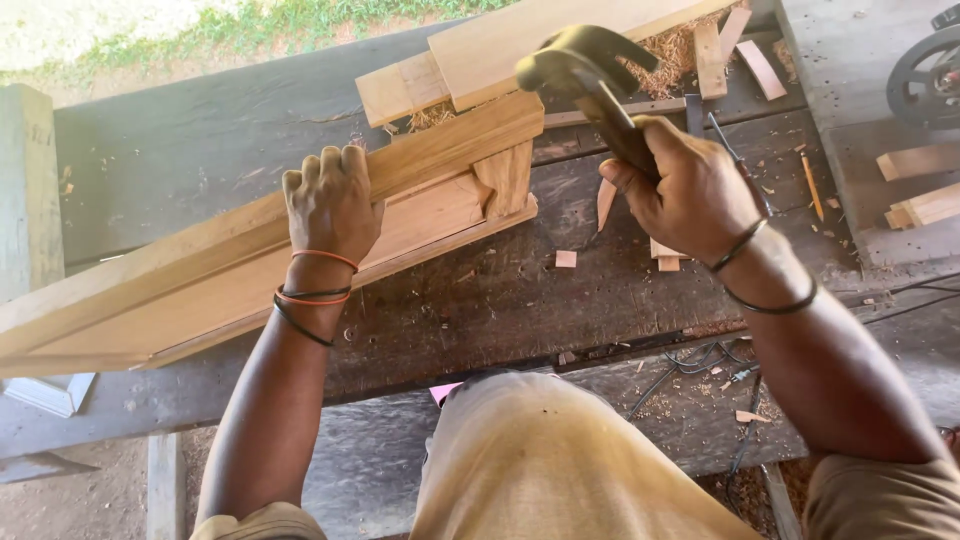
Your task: The person is constructing a piece of furniture, specifically a wooden frame or panel, by marking, aligning, and hammering wooden pieces together.
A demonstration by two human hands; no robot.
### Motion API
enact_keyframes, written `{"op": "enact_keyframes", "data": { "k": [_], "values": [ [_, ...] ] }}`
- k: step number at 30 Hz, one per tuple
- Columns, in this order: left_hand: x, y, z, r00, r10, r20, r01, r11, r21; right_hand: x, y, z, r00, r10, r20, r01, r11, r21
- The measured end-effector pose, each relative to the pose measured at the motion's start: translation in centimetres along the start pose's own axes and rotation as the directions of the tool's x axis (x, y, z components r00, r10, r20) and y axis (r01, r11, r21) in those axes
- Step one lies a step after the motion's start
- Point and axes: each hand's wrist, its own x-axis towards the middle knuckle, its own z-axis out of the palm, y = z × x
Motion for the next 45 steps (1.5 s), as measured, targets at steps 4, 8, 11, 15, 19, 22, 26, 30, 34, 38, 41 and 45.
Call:
{"op": "enact_keyframes", "data": {
  "k": [4,8,11,15,19,22,26,30,34,38,41,45],
  "values": [
    [-0.1,0.0,0.4,0.999,-0.017,0.046,0.017,1.0,0.004,3.1,-1.8,-2.7,0.967,-0.235,0.096,0.252,0.937,-0.241],
    [-0.3,-0.2,0.7,1.0,-0.006,0.001,0.006,1.0,0.026,6.3,-5.3,-2.7,0.964,-0.089,0.25,0.189,0.893,-0.408],
    [-0.3,0.1,0.6,1.0,-0.009,-0.029,0.01,1.0,0.028,6.4,-2.2,-0.5,0.885,0.174,0.433,0.036,0.899,-0.435],
    [-0.5,-0.3,1.8,0.997,-0.009,-0.071,0.013,0.999,0.049,7.1,-2.1,-1.5,0.879,0.167,0.447,0.017,0.926,-0.378],
    [-0.2,-0.2,1.3,0.998,-0.004,-0.059,0.006,0.999,0.032,6.9,-0.5,-1.1,0.966,-0.052,0.253,0.131,0.944,-0.304],
    [-0.4,-0.1,1.5,0.998,-0.004,-0.057,0.005,1.0,0.004,6.5,-0.6,0.3,0.953,-0.033,0.302,0.136,0.935,-0.327],
    [-0.2,0.2,1.2,0.998,-0.011,-0.068,0.01,1.0,-0.02,7.5,-1.8,-0.3,0.846,0.165,0.507,0.099,0.886,-0.454],
    [-0.3,0.2,1.1,0.997,-0.005,-0.077,0.004,1.0,-0.007,8.0,-2.1,-1.6,0.888,0.084,0.453,0.117,0.91,-0.398],
    [-0.3,0.0,1.3,0.998,-0.002,-0.061,0.003,1.0,0.016,7.8,-2.9,-1.1,0.955,-0.16,0.249,0.244,0.902,-0.357],
    [-0.6,0.0,2.0,0.998,-0.016,-0.055,0.017,1.0,0.016,7.0,-2.8,0.2,0.83,0.24,0.504,0.027,0.884,-0.466],
    [-0.3,0.4,1.1,0.998,-0.005,-0.068,0.005,1.0,-0.003,7.7,-2.1,-0.5,0.851,0.112,0.513,0.134,0.898,-0.419],
    [-0.1,0.2,1.1,0.997,0.007,-0.073,-0.009,1.0,-0.019,8.0,-1.1,-1.1,0.931,-0.046,0.362,0.181,0.919,-0.351]
  ]
}}
